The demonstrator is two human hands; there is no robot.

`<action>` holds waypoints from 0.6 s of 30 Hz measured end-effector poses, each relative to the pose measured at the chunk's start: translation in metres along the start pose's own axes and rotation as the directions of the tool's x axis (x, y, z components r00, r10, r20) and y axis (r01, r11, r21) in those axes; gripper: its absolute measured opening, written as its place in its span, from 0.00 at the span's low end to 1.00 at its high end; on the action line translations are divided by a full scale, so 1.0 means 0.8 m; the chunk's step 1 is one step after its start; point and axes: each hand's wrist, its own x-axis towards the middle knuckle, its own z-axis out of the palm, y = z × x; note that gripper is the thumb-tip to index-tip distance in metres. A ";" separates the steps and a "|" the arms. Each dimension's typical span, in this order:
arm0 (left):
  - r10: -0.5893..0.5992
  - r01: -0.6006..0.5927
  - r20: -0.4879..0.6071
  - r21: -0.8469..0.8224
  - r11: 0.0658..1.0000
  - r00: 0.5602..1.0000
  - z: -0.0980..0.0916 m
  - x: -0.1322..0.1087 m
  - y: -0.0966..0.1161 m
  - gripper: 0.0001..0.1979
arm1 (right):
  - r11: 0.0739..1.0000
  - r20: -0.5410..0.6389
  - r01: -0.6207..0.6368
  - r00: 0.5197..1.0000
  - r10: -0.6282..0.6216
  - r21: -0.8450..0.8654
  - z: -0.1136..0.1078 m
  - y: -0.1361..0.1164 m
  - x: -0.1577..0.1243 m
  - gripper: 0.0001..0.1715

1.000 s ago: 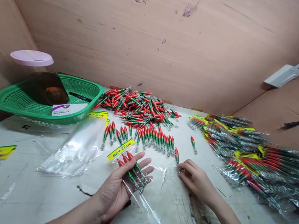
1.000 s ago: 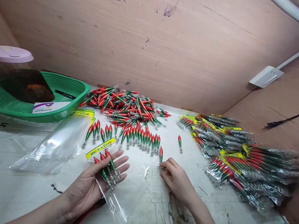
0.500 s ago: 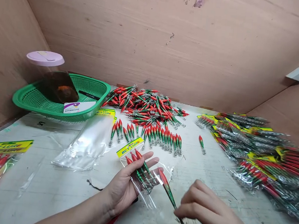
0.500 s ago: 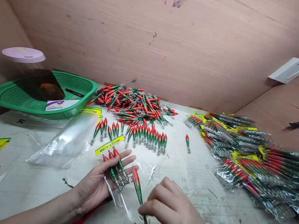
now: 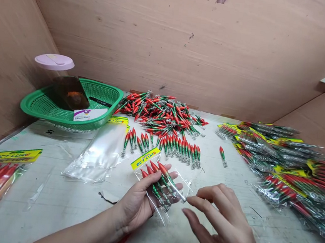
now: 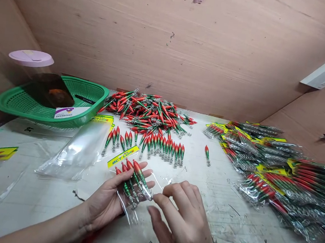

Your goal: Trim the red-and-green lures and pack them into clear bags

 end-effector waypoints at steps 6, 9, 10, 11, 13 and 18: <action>0.002 -0.002 -0.007 -0.003 1.000 1.000 -0.003 0.001 -0.002 0.22 | 0.998 -0.075 -0.010 0.997 0.005 -0.066 0.007 -0.004 -0.001 0.06; 0.013 -0.013 -0.015 0.002 1.000 1.000 -0.003 0.001 -0.002 0.23 | 0.995 -0.112 -0.006 0.994 -0.005 -0.101 0.011 -0.004 -0.001 0.06; 0.020 -0.020 -0.026 0.006 1.000 0.999 -0.003 0.001 -0.002 0.23 | 0.994 -0.126 -0.006 0.992 -0.008 -0.108 0.012 -0.004 -0.001 0.06; 0.026 -0.025 -0.040 0.010 1.000 0.999 -0.003 0.001 -0.003 0.22 | 0.994 -0.134 -0.008 0.991 -0.006 -0.108 0.013 -0.005 0.000 0.06; 0.033 -0.031 -0.065 0.020 0.999 0.997 -0.003 0.002 -0.003 0.22 | 0.995 -0.137 -0.011 0.991 -0.003 -0.103 0.014 -0.005 -0.001 0.05; 0.034 -0.031 -0.075 0.039 0.999 0.997 0.000 0.001 -0.003 0.21 | 0.993 -0.154 -0.015 0.988 -0.003 -0.115 0.016 -0.007 -0.006 0.07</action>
